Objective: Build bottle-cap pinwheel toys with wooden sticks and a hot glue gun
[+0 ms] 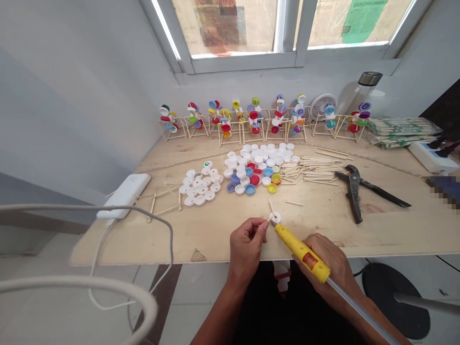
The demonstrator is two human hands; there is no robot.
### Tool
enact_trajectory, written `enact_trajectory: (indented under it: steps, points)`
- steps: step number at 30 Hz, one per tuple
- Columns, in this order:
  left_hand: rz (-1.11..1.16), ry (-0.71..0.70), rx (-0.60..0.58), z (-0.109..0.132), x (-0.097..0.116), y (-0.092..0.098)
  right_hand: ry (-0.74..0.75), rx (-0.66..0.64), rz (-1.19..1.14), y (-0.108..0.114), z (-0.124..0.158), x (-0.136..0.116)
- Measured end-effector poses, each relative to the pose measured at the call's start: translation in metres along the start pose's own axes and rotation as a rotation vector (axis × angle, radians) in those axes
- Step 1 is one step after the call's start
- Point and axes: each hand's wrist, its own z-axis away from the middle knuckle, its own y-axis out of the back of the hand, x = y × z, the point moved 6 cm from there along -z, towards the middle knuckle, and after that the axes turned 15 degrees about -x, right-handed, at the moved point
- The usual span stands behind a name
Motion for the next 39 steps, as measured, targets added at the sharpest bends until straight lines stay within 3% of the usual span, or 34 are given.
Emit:
enact_trajectory:
  steps: [11,19,27,39]
  points:
    - [-0.016,-0.008,0.021,0.001,0.0,0.003,-0.076,0.076,-0.006,0.007,0.001,0.005]
    - [-0.235,-0.089,0.015,-0.008,0.004,0.007,-0.224,0.099,-0.262,0.009,0.007,0.03]
    - [-0.523,-0.187,-0.042,-0.022,0.008,0.006,-0.225,0.107,-0.278,0.006,0.007,0.047]
    - [-0.647,-0.223,-0.088,-0.025,0.012,0.0,-0.209,0.061,-0.244,0.009,0.003,0.045]
